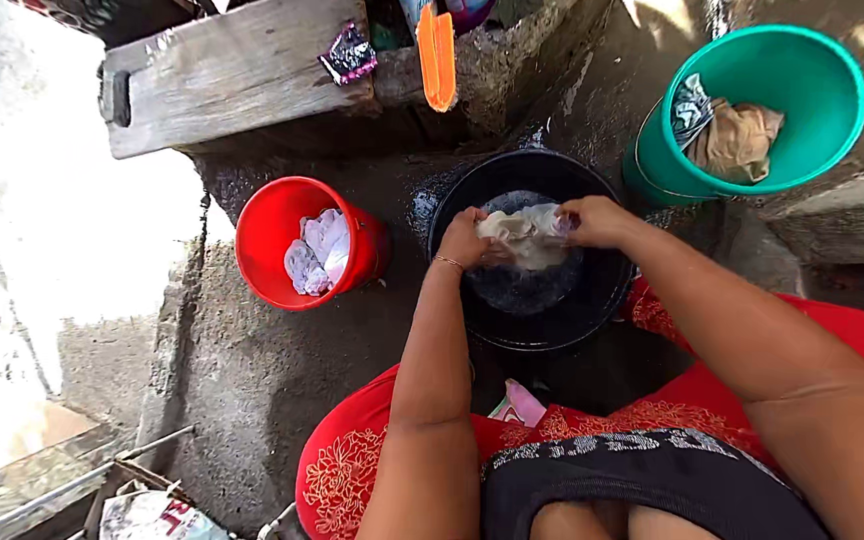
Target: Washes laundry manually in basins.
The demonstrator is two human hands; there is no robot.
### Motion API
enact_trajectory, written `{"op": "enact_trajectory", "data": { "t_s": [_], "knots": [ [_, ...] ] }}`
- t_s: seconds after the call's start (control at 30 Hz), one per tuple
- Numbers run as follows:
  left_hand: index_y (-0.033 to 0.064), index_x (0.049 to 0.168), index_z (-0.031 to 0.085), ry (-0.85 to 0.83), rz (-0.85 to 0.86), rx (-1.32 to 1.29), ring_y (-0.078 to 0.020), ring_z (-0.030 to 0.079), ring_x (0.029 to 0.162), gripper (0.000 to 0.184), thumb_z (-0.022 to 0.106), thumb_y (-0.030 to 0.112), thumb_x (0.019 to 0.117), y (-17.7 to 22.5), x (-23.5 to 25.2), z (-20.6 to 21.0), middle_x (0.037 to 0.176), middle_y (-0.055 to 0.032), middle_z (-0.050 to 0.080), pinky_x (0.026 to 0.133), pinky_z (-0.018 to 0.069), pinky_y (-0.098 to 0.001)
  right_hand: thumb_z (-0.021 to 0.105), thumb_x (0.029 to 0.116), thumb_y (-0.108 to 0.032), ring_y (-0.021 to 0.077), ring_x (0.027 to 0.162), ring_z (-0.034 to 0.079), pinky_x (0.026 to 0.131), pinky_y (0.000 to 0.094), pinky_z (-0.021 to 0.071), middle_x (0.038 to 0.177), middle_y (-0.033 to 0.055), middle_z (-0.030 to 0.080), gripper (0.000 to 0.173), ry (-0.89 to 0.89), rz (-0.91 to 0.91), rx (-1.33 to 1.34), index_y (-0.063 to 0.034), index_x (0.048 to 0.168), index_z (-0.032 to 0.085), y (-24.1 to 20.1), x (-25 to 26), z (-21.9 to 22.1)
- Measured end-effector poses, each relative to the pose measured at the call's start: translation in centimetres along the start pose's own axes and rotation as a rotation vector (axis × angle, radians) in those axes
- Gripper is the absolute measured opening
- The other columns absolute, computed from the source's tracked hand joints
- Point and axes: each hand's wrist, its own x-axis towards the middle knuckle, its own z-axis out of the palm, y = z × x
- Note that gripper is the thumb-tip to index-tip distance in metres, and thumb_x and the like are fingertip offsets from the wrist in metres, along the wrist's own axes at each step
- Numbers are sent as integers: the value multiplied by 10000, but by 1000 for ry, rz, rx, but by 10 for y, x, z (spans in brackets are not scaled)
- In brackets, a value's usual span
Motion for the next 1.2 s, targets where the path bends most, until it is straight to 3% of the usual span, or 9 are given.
{"op": "enact_trajectory", "data": {
  "t_s": [0.1, 0.23, 0.37, 0.53, 0.7, 0.83, 0.9, 1.0, 1.2],
  "knots": [
    [52, 1524, 465, 67, -103, 117, -525, 436, 1380, 782, 829, 192, 846, -14, 35, 38, 1551, -340, 359, 1104, 422, -646, 791, 861, -186, 540, 1238, 541, 988, 717, 450, 1357, 351, 546, 563, 28, 174, -15, 20, 1353, 611, 47, 47, 43],
    [250, 1634, 302, -39, -83, 267, -524, -27, 1551, 1010, 880, 319, 808, -34, 74, 96, 1720, -196, -53, 1076, 138, -877, 840, 809, -211, 637, 1422, 278, 1028, 777, 373, 1676, 325, 57, 1000, -30, 328, 18, -174, 1637, 281, 67, 80, 91],
    [320, 1667, 96, -269, -198, 452, -438, -190, 1554, 1162, 852, 453, 795, -77, 92, 137, 1707, -125, -212, 1078, -57, -873, 721, 917, -201, 596, 1523, 9, 1047, 858, 259, 1714, 239, -4, 920, -208, 297, -129, -247, 1664, 186, 73, 77, 145],
    [213, 1671, 31, -418, -242, 527, -384, -125, 1580, 1117, 742, 526, 868, -109, 54, 161, 1718, -157, -134, 1155, -92, -774, 532, 951, 66, 579, 1531, 42, 1073, 855, 203, 1707, 248, 80, 831, -340, 240, -272, -230, 1659, 215, 69, 44, 165],
    [215, 1670, 94, -454, -273, 358, -408, -48, 1584, 1226, 904, 346, 760, -85, 38, 144, 1722, -188, -35, 1155, -11, -796, 683, 921, -139, 496, 1349, 489, 1023, 723, 403, 1446, 283, 529, 590, -400, 272, -86, -56, 1478, 506, 39, 24, 142],
    [159, 1667, 105, -276, -125, 133, -416, 23, 1584, 1305, 956, 268, 684, -59, 14, 126, 1721, -195, -10, 1170, 60, -794, 706, 950, -219, 451, 1204, 606, 1031, 657, 434, 1239, 290, 655, 433, -287, 26, 160, 12, 1310, 640, -23, 6, 86],
    [65, 1643, 188, -210, -89, 21, -395, 39, 1586, 1048, 839, 199, 833, -38, -8, 119, 1716, -203, 64, 1205, 63, -730, 746, 904, -128, 371, 994, 675, 907, 596, 509, 1027, 234, 702, 274, -156, -186, 306, 26, 1126, 699, -61, -21, 59],
    [-108, 1397, 529, -1, -73, -146, -378, 500, 1376, 528, 720, 60, 934, -12, -37, 108, 1430, -287, 553, 1172, 366, -496, 753, 817, -27, 180, 785, 678, 725, 410, 572, 900, 103, 712, 233, 40, -460, 532, -20, 1045, 709, -107, -81, 11],
    [-113, 1262, 611, 464, 81, -375, -352, 645, 1190, 451, 760, 73, 880, -4, -51, 80, 1226, -277, 670, 1080, 490, -502, 691, 800, -83, 58, 865, 685, 776, 273, 601, 999, 14, 722, 323, 368, -564, 633, -54, 1122, 688, -103, -155, -45]
  ]
}}
